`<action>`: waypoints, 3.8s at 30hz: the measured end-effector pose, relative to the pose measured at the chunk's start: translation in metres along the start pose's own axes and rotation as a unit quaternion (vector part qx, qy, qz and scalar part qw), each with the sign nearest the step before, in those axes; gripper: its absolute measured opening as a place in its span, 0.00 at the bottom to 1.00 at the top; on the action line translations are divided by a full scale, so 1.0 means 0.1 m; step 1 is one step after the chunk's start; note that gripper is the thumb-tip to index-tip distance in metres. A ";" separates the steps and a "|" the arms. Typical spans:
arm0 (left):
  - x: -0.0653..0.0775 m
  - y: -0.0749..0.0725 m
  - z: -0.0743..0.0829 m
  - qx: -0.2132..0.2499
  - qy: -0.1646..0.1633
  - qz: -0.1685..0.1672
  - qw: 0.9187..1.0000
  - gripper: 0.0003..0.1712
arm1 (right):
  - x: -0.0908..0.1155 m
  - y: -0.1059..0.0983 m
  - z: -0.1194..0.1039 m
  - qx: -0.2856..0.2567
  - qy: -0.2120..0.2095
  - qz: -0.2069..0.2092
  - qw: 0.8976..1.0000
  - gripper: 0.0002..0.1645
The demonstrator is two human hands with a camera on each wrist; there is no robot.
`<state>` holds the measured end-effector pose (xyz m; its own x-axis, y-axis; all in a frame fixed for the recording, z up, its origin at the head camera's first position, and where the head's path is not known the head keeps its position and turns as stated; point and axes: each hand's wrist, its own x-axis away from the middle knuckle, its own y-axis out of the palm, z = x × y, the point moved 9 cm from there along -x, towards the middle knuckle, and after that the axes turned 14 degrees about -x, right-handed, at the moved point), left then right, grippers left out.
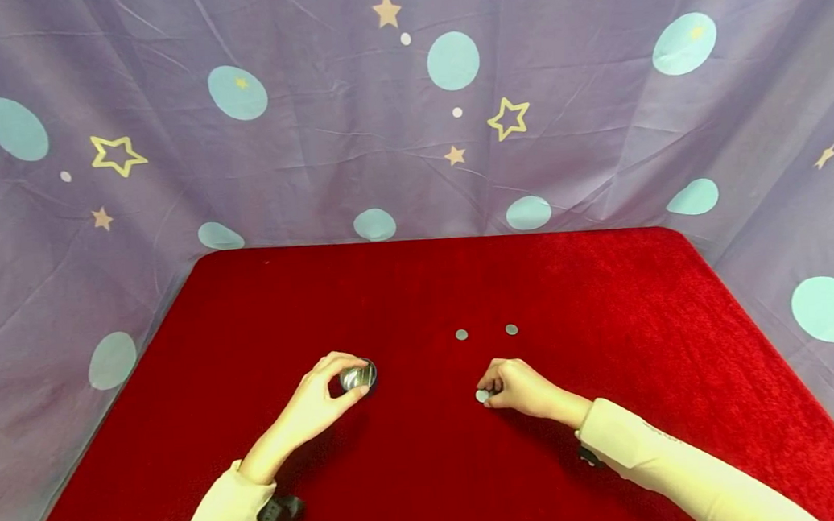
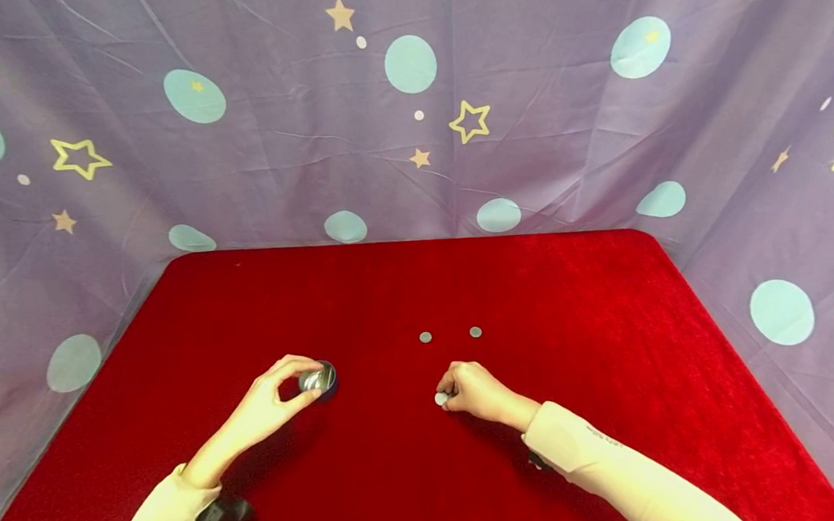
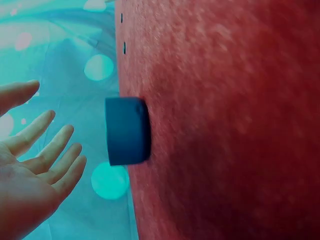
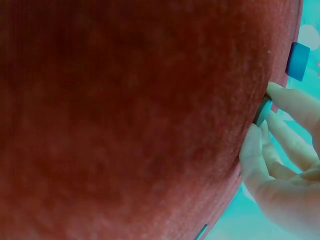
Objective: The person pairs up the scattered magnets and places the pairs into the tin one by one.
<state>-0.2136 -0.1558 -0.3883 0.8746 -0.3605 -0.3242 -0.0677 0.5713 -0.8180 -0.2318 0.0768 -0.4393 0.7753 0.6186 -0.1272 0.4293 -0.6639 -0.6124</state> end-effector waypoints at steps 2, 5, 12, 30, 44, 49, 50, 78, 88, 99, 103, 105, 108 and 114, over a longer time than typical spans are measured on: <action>0.02 -0.01 -0.06 0.005 -0.012 0.001 1.000 0.19 | 0.00 0.00 0.00 0.002 0.002 -0.002 1.000 0.07; 0.04 -0.01 -0.14 0.008 -0.028 0.002 1.000 0.19 | 0.00 0.01 -0.01 0.004 0.006 -0.004 1.000 0.07; 0.07 0.01 -0.28 0.011 -0.041 0.010 0.999 0.22 | 0.00 0.01 0.00 -0.003 0.014 -0.011 1.000 0.08; 0.08 0.18 -0.49 0.058 -0.069 -0.051 0.995 0.30 | 0.00 -0.01 0.01 -0.016 0.025 -0.025 0.999 0.08; 0.08 0.26 -0.54 0.086 -0.101 -0.086 0.987 0.30 | -0.09 0.01 -0.12 -0.039 0.013 -0.028 0.999 0.08; 0.08 0.28 -0.53 0.091 -0.106 -0.096 0.986 0.29 | -0.16 0.05 -0.15 -0.043 0.015 -0.024 0.999 0.08; 0.08 0.28 -0.54 0.094 -0.111 -0.097 0.985 0.29 | -0.17 0.05 -0.16 -0.045 0.017 -0.022 0.999 0.08; 0.07 0.30 -0.56 0.095 -0.126 -0.104 0.982 0.28 | -0.65 0.32 -0.42 -0.115 0.028 0.019 0.993 0.09; 0.07 0.30 -0.57 0.095 -0.125 -0.110 0.981 0.29 | -0.77 0.41 -0.44 -0.140 0.026 0.028 0.989 0.09; 0.06 0.30 -0.58 0.097 -0.122 -0.104 0.982 0.28 | -0.87 0.50 -0.49 -0.165 0.012 0.046 0.985 0.08; 0.06 0.30 -0.58 0.104 -0.122 -0.105 0.981 0.28 | -0.91 0.52 -0.54 -0.172 0.004 0.051 0.984 0.08; 0.06 0.30 -0.56 0.107 -0.122 -0.106 0.981 0.28 | -0.93 0.54 -0.54 -0.175 0.009 0.056 0.983 0.08; 0.06 0.29 -0.53 0.110 -0.123 -0.107 0.980 0.28 | -0.97 0.58 -0.52 -0.176 0.025 0.061 0.982 0.09; 0.05 0.28 -0.51 0.105 -0.129 -0.115 0.979 0.27 | -1.02 0.64 -0.54 -0.174 0.041 0.063 0.982 0.10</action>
<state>-0.2352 -0.1790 -0.4369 0.9490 -0.3151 0.0109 0.2224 0.6447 -0.7314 -0.2589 -0.0515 -0.4231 0.8610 0.4961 -0.1121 0.4492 -0.8451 -0.2899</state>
